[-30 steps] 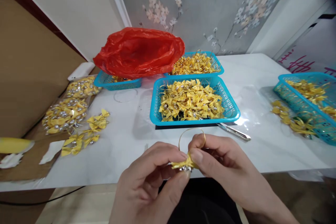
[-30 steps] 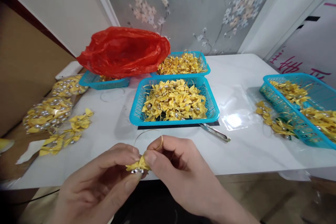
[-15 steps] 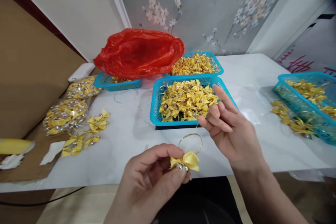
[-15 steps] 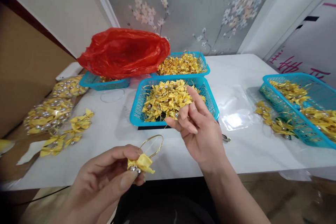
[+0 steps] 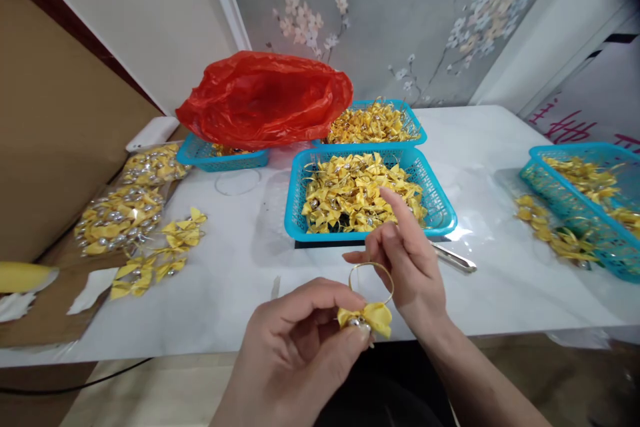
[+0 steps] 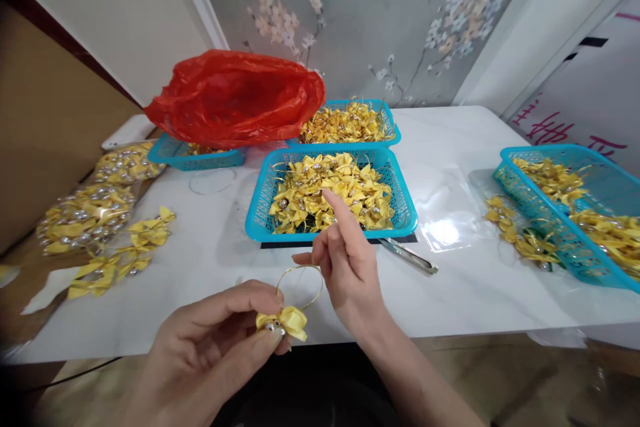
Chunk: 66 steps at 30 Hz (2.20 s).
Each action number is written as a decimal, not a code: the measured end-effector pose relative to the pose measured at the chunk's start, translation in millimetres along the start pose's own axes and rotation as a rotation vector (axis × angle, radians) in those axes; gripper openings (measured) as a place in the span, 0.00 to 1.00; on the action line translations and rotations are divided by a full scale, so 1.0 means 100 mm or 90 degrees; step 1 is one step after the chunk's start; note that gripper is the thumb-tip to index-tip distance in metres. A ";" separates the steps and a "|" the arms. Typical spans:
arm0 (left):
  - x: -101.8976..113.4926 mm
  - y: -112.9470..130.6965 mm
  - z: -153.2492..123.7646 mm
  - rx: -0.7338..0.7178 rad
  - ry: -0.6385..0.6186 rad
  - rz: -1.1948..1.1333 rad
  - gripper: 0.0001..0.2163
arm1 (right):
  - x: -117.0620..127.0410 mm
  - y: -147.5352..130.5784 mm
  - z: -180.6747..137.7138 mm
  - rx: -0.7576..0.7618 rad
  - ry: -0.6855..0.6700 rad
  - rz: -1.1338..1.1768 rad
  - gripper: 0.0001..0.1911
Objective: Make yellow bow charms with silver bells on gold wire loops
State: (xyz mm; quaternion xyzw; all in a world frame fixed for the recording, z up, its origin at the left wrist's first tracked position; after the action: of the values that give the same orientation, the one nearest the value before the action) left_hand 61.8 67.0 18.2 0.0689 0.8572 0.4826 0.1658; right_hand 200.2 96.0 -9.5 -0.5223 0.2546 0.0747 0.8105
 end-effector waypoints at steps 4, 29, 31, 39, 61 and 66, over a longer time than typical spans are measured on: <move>0.06 -0.02 -0.01 -0.006 0.051 -0.035 0.08 | 0.01 -0.06 -0.04 -0.030 -0.041 0.033 0.13; 0.09 -0.01 0.03 -0.013 -0.020 0.040 0.09 | -0.14 -0.20 -0.39 -0.174 -0.121 -0.125 0.15; 0.12 -0.01 0.03 -0.015 0.005 0.036 0.12 | -0.14 -0.12 -0.43 -0.219 -0.090 -0.052 0.16; 0.12 0.02 0.03 -0.027 -0.010 0.001 0.09 | -0.18 -0.03 -0.46 -0.259 -0.065 0.050 0.16; 0.12 0.02 0.07 -0.011 -0.090 0.016 0.06 | -0.17 0.04 -0.60 -0.266 -0.046 0.025 0.16; 0.13 0.03 0.07 -0.005 -0.054 0.027 0.06 | -0.12 0.01 -0.58 -0.249 -0.054 0.003 0.16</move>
State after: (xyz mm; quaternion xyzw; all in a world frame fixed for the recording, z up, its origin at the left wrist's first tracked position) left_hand 52.2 77.8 14.6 0.1063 0.8459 0.4861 0.1920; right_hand 170.4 47.1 -23.7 -0.6657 0.2024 0.1467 0.7031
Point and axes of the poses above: each hand's wrist, its own z-axis towards the middle knuckle, its own x-axis out of the back of the hand, y = z × x, the point moved 8 cm from there along z, towards the middle knuckle, and after that the axes turned 14 degrees about x, right-handed, at the moved point
